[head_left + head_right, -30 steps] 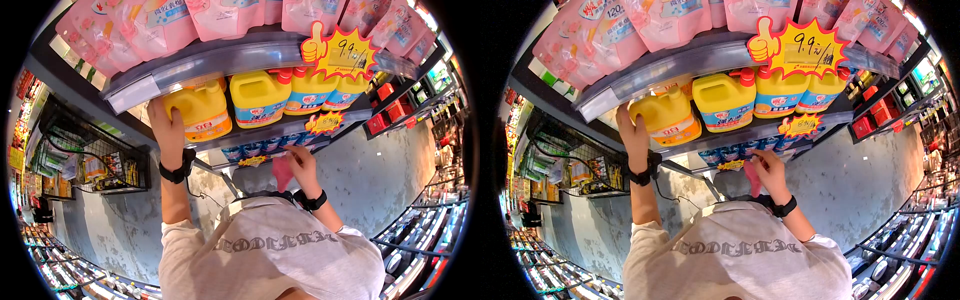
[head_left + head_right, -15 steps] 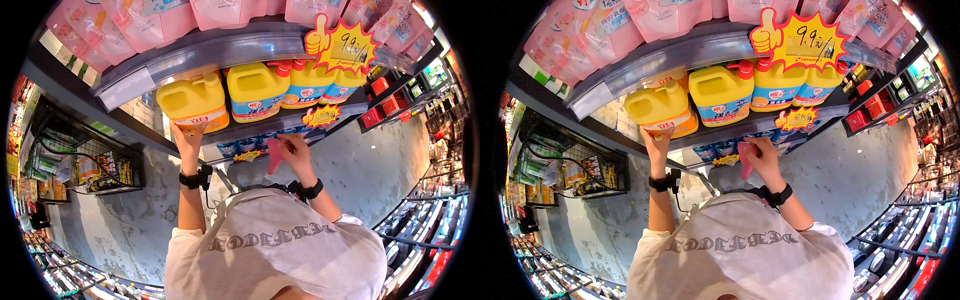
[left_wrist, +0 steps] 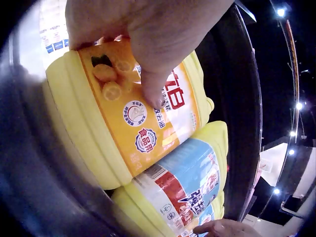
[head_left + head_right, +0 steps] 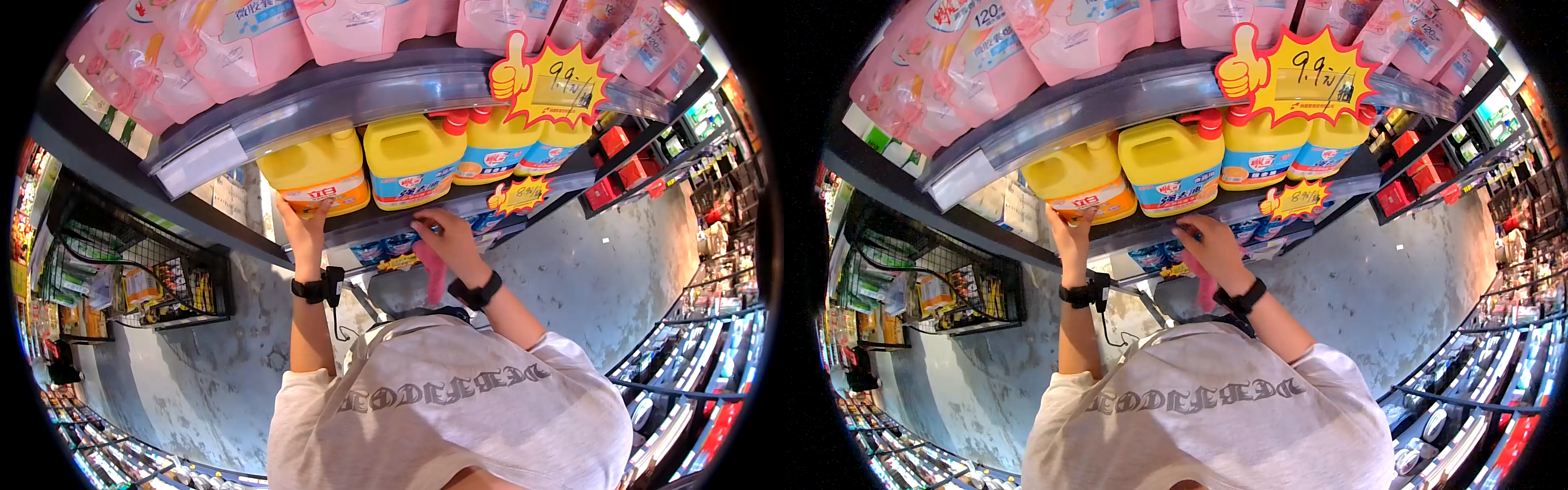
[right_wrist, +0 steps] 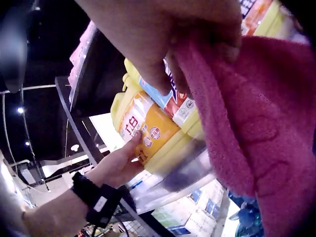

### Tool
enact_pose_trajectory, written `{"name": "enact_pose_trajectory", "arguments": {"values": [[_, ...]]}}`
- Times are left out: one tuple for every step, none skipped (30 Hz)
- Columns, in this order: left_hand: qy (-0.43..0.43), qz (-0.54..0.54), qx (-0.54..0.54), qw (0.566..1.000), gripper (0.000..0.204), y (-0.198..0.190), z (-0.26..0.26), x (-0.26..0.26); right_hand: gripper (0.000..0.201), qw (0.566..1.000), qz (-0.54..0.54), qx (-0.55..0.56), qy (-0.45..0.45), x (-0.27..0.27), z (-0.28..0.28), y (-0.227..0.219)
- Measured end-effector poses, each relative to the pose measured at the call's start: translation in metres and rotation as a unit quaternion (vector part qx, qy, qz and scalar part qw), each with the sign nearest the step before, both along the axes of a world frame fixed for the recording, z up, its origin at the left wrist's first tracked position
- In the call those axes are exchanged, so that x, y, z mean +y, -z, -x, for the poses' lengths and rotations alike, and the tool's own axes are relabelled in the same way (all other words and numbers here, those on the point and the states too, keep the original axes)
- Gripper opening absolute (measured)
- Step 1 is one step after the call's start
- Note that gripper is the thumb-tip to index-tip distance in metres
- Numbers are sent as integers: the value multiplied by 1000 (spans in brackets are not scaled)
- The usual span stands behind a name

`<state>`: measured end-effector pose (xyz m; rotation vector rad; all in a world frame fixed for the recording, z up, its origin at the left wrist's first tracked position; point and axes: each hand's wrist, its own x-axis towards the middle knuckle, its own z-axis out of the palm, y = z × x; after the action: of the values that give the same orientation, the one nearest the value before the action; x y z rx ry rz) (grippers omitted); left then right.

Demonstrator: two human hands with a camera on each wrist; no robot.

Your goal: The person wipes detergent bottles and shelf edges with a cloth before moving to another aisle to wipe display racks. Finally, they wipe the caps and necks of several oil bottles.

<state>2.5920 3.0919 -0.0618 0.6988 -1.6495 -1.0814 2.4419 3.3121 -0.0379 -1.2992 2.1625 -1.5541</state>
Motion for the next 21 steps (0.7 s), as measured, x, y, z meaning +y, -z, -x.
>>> {"name": "enact_pose_trajectory", "arguments": {"values": [[6, -12, 2, 1000, 79, 0, 1, -2, 20, 1000, 5, 22, -6, -12, 4, -1], [9, -11, 0, 1000, 79, 1, 1, -3, 20, 1000, 6, 21, -3, -22, 8, -3], [4, -4, 1, 1000, 79, 1, 2, -4, 22, 997, -24, 66, 25, -30, 12, -5], [-1, 2, 3, 1000, 78, 2, 2, -5, 25, 991, -54, 111, 53, -37, 15, -6], [2, 4, 2, 1000, 78, 5, 3, -8, 25, 991, -53, 110, 57, -41, 15, -8], [2, 13, 8, 1000, 78, 9, 4, -11, 27, 988, -70, 119, 64, -44, 16, -10], [3, 21, 14, 1000, 78, 10, 4, -13, 29, 985, -88, 129, 71, -47, 16, -12], [6, 21, 14, 1000, 78, 10, 4, -16, 29, 985, -88, 128, 74, -50, 17, -12], [16, 12, 16, 1000, 78, 11, 5, -18, 26, 987, -60, 130, 75, -52, 19, -12], [25, 3, 18, 1000, 77, 11, 5, -20, 24, 988, -31, 131, 75, -56, 21, -13], [29, 4, 17, 999, 77, 11, 7, -21, 24, 988, -31, 130, 79, -60, 24, -11], [16, 17, 11, 1000, 77, 11, 8, -22, 22, 987, -3, 139, 78, -64, 27, -8], [3, 30, 6, 1000, 77, 11, 10, -23, 21, 986, 24, 148, 77, -67, 29, -7], [6, 31, 6, 999, 77, 11, 10, -23, 19, 983, -1, 162, 84, -68, 30, -7], [9, 20, 8, 1000, 77, 11, 10, -24, 19, 983, -1, 162, 87, -69, 31, -7], [11, 9, 10, 1000, 78, 9, 10, -23, 19, 984, -28, 156, 85, -69, 32, -8], [13, 9, 10, 1000, 78, 9, 11, -23, 18, 984, -56, 150, 81, -70, 32, -8], [11, 4, 11, 1000, 81, 8, 10, -23, 18, 984, -56, 149, 82, -71, 32, -8], [10, -1, 11, 1000, 84, 4, 10, -20, 18, 984, -47, 150, 78, -72, 32, -8], [10, -1, 11, 1000, 84, 0, 9, -15, 18, 985, -38, 151, 75, -72, 32, -8], [-73, 53, -28, 996, 84, -3, 10, -7, 18, 985, -37, 151, 75, -72, 32, -8]]}}
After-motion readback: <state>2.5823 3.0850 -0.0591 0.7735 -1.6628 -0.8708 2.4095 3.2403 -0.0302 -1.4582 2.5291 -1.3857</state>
